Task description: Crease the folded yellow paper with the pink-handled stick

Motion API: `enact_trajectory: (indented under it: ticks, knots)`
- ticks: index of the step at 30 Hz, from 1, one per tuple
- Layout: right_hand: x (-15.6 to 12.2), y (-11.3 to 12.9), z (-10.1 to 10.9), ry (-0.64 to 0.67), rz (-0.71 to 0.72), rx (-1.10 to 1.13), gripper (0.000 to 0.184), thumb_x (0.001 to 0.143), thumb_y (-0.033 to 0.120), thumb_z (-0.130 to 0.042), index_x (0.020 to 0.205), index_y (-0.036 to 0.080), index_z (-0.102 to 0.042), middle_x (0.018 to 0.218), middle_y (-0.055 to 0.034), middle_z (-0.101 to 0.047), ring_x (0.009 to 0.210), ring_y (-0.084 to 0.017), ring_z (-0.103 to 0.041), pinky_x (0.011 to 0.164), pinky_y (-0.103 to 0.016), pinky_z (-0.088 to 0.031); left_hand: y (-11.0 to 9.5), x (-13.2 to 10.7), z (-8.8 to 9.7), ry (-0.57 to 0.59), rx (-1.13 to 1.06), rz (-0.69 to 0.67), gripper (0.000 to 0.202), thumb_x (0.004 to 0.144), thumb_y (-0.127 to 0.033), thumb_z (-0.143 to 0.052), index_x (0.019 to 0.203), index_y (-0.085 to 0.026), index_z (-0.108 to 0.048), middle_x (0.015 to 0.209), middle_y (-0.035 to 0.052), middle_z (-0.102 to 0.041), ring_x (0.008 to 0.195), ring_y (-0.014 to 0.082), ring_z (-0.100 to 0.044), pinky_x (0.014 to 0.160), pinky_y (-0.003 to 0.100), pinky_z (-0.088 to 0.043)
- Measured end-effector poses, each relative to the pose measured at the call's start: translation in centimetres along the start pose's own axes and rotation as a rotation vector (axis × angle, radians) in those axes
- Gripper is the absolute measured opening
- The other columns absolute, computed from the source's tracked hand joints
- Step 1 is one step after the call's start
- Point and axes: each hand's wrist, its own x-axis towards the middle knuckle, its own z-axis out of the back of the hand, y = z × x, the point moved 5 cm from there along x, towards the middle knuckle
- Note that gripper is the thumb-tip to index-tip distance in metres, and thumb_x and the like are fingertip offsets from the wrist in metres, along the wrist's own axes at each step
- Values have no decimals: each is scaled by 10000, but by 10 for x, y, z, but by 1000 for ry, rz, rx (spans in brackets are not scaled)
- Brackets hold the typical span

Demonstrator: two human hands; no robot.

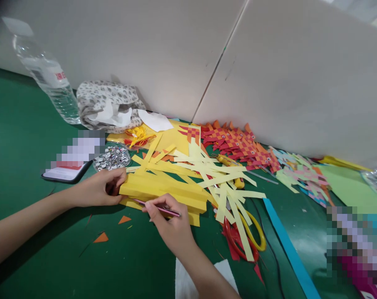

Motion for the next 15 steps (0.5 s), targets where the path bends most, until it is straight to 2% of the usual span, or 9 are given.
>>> enact_trajectory:
  ticks: [5, 15]
  knots:
    - [0, 0, 1, -20, -22, -17, 213, 843, 402, -638, 772, 201, -632, 618, -14, -684, 631, -191, -698, 576, -281, -555, 0, 1, 0, 8, 5, -8, 285, 687, -169, -600, 745, -227, -328, 572, -107, -525, 505, 76, -480, 480, 175, -337]
    - [-5, -1, 17, -189, 40, 25, 226, 839, 340, -654, 678, 193, -594, 581, -19, -682, 488, -135, -614, 493, -237, -492, 0, 0, 0, 5, 6, -7, 304, 701, -184, -615, 738, -227, -316, 558, -109, -517, 492, 74, -470, 475, 176, -344]
